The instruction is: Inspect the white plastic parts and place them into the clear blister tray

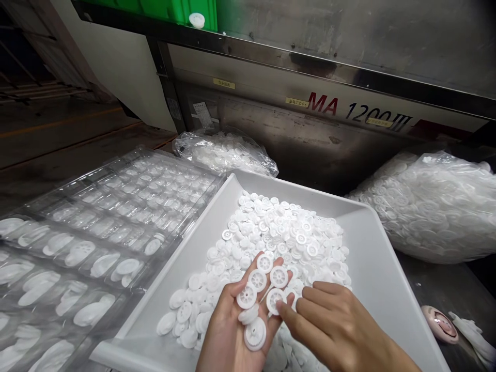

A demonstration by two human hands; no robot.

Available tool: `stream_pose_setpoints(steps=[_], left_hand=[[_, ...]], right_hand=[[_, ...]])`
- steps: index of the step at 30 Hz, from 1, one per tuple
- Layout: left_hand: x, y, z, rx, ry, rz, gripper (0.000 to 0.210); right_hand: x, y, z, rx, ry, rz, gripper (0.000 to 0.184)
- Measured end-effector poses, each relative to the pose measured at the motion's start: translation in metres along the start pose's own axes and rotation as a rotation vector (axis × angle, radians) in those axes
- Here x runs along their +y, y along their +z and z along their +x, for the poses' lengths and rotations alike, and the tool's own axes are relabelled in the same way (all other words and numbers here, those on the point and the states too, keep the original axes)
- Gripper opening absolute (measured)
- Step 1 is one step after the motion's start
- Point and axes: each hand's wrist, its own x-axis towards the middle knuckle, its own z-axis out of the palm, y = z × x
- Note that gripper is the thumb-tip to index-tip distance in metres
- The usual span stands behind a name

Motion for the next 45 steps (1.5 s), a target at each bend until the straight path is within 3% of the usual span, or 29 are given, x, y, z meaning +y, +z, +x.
stream_pose_setpoints(steps=[4, 8, 19, 23, 26, 30, 37, 45], left_hand=[[0.0, 0.0, -0.001, -0.002, 0.061, -0.04, 0.058], [-0.002, -0.003, -0.001, -0.013, 0.067, -0.043, 0.052], [0.001, 0.005, -0.003, 0.06, 0.092, -0.042, 0.045], [0.001, 0.006, -0.005, 0.058, 0.066, 0.009, 0.044], [-0.001, 0.004, -0.004, -0.009, 0.015, 0.066, 0.045], [-0.007, -0.001, 0.001, -0.094, 0.002, 0.059, 0.05], [-0.007, -0.01, 0.006, -0.283, -0.067, -0.125, 0.056], [-0.007, -0.01, 0.005, -0.231, -0.046, -0.136, 0.058]], right_hand=[[0.005, -0.001, -0.005, -0.055, 0.023, -0.017, 0.018], [0.005, 0.0, -0.004, -0.098, 0.101, 0.116, 0.012], [0.009, -0.01, -0.008, 0.081, 0.301, 0.398, 0.007], [-0.001, -0.002, -0.002, 0.13, 0.241, 0.3, 0.013], [-0.013, 0.012, 0.003, 0.161, 0.187, 0.223, 0.02], [-0.021, 0.024, 0.003, 0.113, 0.191, 0.243, 0.013], [-0.019, 0.012, 0.004, 0.145, 0.078, 0.022, 0.03], [-0.019, 0.011, 0.009, 0.201, -0.043, -0.102, 0.024]])
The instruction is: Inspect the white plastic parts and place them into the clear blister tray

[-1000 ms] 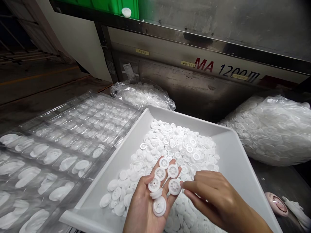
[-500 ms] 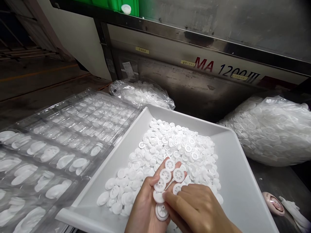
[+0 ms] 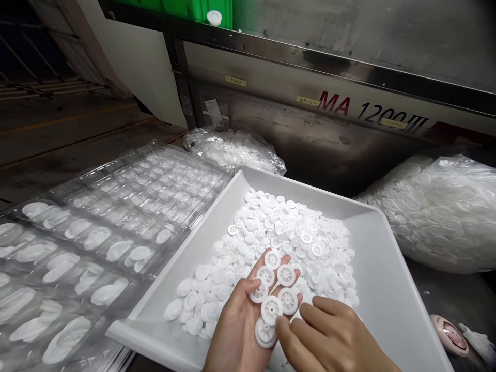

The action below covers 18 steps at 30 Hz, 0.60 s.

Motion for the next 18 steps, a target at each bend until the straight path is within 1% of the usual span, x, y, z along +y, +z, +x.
stream_pose_setpoints(steps=[4, 7, 10, 14, 18], left_hand=[[0.0012, -0.0004, 0.0011, 0.021, 0.019, -0.003, 0.065], [0.0019, 0.0006, 0.0007, 0.048, 0.016, 0.004, 0.067], [0.0025, 0.0013, -0.0004, 0.041, 0.013, 0.019, 0.069], [0.0026, 0.0008, -0.0019, 0.023, 0.018, 0.017, 0.068], [0.0034, 0.0023, -0.0019, 0.043, -0.003, 0.003, 0.067]], right_hand=[[0.0009, 0.0002, -0.0016, 0.003, -0.041, -0.007, 0.019], [0.0022, 0.0, -0.0024, -0.036, -0.026, 0.024, 0.024], [0.0025, 0.0019, -0.0032, -0.067, -0.002, 0.077, 0.028], [0.0014, 0.0067, -0.0045, -0.069, 0.002, 0.101, 0.031], [0.0019, 0.008, -0.0058, -0.066, -0.004, 0.091, 0.033]])
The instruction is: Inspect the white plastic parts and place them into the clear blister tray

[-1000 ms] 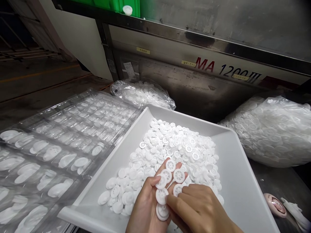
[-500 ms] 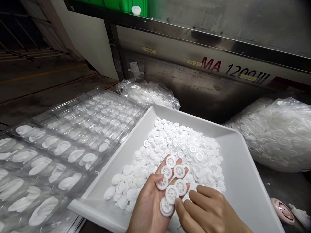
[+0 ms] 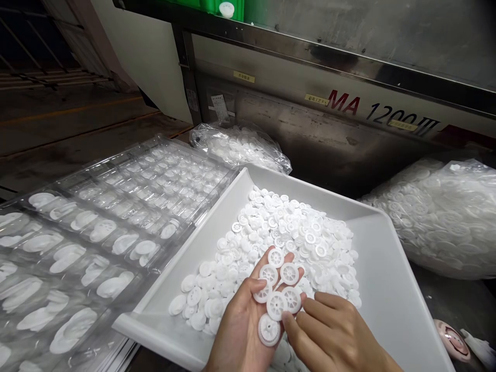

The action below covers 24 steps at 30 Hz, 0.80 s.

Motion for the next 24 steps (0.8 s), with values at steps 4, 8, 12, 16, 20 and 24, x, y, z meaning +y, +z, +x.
stream_pose_setpoints(steps=[4, 8, 12, 16, 20, 24], left_hand=[[0.001, 0.002, 0.002, 0.007, -0.01, -0.003, 0.067], [0.0, 0.0, 0.001, -0.015, -0.004, -0.021, 0.063], [-0.001, -0.002, 0.0, -0.014, 0.025, -0.009, 0.058], [-0.001, -0.002, 0.001, -0.002, 0.007, 0.002, 0.053], [0.0, -0.001, 0.002, 0.062, -0.017, 0.025, 0.055], [-0.002, 0.0, 0.001, 0.061, -0.015, 0.025, 0.051]], right_hand=[[0.002, -0.003, -0.001, -0.013, 0.017, 0.012, 0.026], [0.003, -0.004, 0.001, -0.046, 0.025, 0.048, 0.012], [0.001, -0.005, 0.004, -0.068, 0.013, 0.081, 0.016], [-0.003, -0.001, 0.005, -0.013, 0.039, 0.113, 0.014], [-0.011, 0.012, 0.0, 0.156, 0.166, 0.14, 0.014], [-0.023, 0.026, -0.009, 0.255, 0.442, 0.275, 0.014]])
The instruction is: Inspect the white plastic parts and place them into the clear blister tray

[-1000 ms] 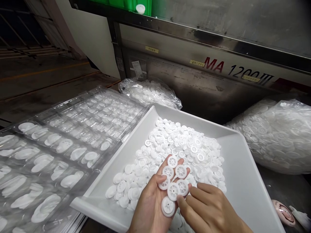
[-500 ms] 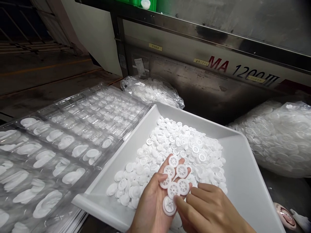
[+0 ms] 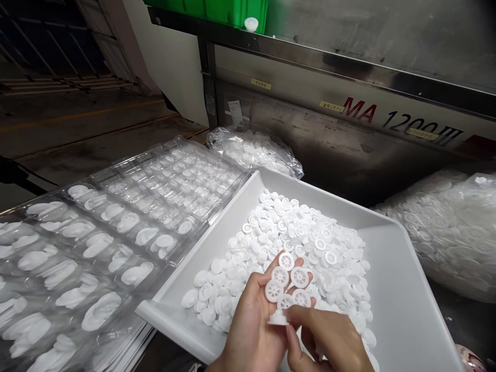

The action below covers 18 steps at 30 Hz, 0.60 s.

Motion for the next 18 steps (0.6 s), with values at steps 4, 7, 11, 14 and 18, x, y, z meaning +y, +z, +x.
stream_pose_setpoints(steps=[4, 7, 11, 14, 18], left_hand=[[0.0, 0.004, -0.001, -0.049, -0.015, 0.002, 0.046], [0.001, 0.006, -0.002, -0.038, -0.043, 0.04, 0.042], [0.0, 0.003, -0.002, -0.016, -0.035, 0.063, 0.04], [-0.003, -0.004, -0.002, -0.012, -0.02, 0.067, 0.038], [-0.004, -0.007, -0.002, 0.036, -0.026, 0.091, 0.035]], right_hand=[[-0.006, 0.002, -0.007, -0.052, 0.207, 0.06, 0.012], [-0.008, 0.0, -0.007, -0.089, 0.31, 0.082, 0.004], [-0.005, -0.003, -0.003, -0.106, 0.22, 0.053, 0.012], [-0.001, -0.006, 0.001, -0.101, -0.031, -0.071, 0.025], [0.0, -0.01, 0.005, -0.157, -0.143, -0.185, 0.021]])
